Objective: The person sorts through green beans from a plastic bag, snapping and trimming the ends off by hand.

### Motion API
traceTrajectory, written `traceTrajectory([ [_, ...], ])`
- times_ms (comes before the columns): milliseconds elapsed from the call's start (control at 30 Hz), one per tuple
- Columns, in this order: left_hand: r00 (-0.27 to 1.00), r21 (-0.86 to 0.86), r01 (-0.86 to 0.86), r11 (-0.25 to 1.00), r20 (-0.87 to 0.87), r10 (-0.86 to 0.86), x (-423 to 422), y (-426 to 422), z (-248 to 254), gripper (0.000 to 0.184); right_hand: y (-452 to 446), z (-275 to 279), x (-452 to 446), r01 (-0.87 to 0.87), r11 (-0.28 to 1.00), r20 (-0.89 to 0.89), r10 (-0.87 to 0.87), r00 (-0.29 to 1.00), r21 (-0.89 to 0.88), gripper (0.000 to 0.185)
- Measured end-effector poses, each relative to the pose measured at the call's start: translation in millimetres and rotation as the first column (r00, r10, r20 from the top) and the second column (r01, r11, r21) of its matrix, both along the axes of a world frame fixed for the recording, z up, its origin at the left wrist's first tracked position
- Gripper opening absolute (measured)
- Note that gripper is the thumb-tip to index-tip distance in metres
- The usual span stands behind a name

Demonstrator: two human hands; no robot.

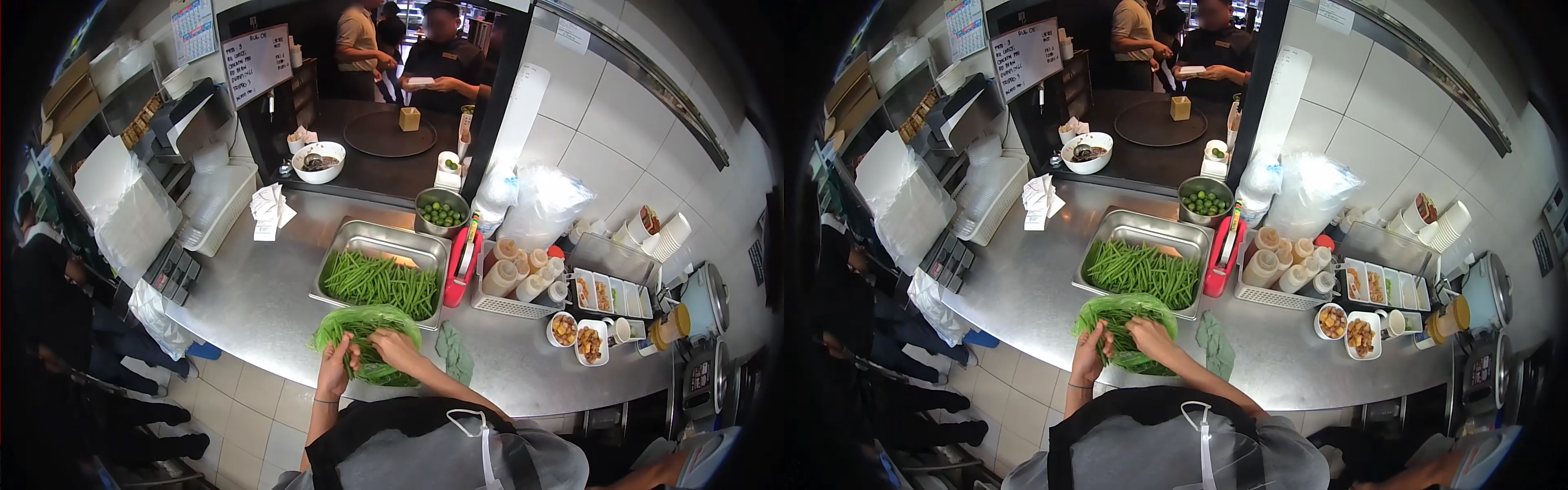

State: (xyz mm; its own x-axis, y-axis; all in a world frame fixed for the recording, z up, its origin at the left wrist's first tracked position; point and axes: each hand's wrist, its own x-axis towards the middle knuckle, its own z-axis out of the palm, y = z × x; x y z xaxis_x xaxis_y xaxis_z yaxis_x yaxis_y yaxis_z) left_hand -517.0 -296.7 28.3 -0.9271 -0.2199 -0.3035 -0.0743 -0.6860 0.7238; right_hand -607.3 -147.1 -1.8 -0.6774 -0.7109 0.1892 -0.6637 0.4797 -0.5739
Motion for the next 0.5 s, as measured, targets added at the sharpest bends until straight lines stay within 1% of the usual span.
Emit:
traceTrajectory([
  [67, 0.997, -0.031, 0.071, 0.997, 0.007, -0.070, 3, -5, -1, 0.011, 3, -3, -3, -0.048, 0.998, -0.004, 0.048, 0.999, -0.037, 0.018],
  [100, 0.998, -0.030, 0.070, 0.997, 0.007, -0.070, 3, -3, 3, 0.011, 4, 3, -3, -0.049, 0.998, -0.004, 0.048, 0.999, -0.036, 0.018],
  [133, 0.997, -0.285, 0.041, 0.958, 0.070, -0.022, 2, 1, 10, 0.009, 5, 8, -3, -0.034, 0.992, 0.010, 0.036, 0.999, -0.125, 0.017],
  [167, 0.992, -0.520, 0.030, 0.853, 0.120, 0.039, 2, 3, 13, 0.008, 7, 14, -2, -0.017, 0.977, 0.026, 0.023, 0.999, -0.212, 0.016],
  [200, 0.992, -0.518, 0.032, 0.855, 0.123, 0.038, 1, 4, 8, 0.008, 7, 24, 0, -0.015, 0.978, 0.029, 0.022, 0.999, -0.210, 0.016],
  [267, 0.995, -0.685, -0.104, 0.721, -0.077, 0.070, -4, 5, -9, 0.012, 5, 41, 4, 0.015, 0.970, 0.031, -0.008, 0.999, -0.241, 0.014],
  [300, 0.995, -0.685, -0.099, 0.721, -0.076, 0.065, -4, 6, -13, 0.012, 5, 36, 3, 0.021, 0.970, 0.032, -0.014, 0.999, -0.242, 0.014],
  [367, 0.993, -0.794, -0.117, 0.596, -0.110, 0.048, -5, 7, -18, 0.018, 2, 17, -1, -0.055, 0.994, 0.016, 0.057, 0.998, -0.095, 0.015],
  [400, 0.993, -0.796, -0.118, 0.594, -0.112, 0.046, -6, 7, -15, 0.018, 1, 7, -4, -0.054, 0.994, 0.014, 0.055, 0.998, -0.098, 0.015],
  [467, 0.998, -0.858, -0.067, 0.509, -0.051, 0.045, -2, 10, -8, 0.019, -1, -11, -6, -0.026, 0.999, 0.059, 0.029, 0.998, -0.045, 0.015],
  [500, 0.998, -0.880, -0.067, 0.471, -0.052, 0.044, -2, 10, -5, 0.021, -1, -11, -4, -0.031, 0.998, 0.057, 0.033, 0.998, -0.047, 0.015],
])
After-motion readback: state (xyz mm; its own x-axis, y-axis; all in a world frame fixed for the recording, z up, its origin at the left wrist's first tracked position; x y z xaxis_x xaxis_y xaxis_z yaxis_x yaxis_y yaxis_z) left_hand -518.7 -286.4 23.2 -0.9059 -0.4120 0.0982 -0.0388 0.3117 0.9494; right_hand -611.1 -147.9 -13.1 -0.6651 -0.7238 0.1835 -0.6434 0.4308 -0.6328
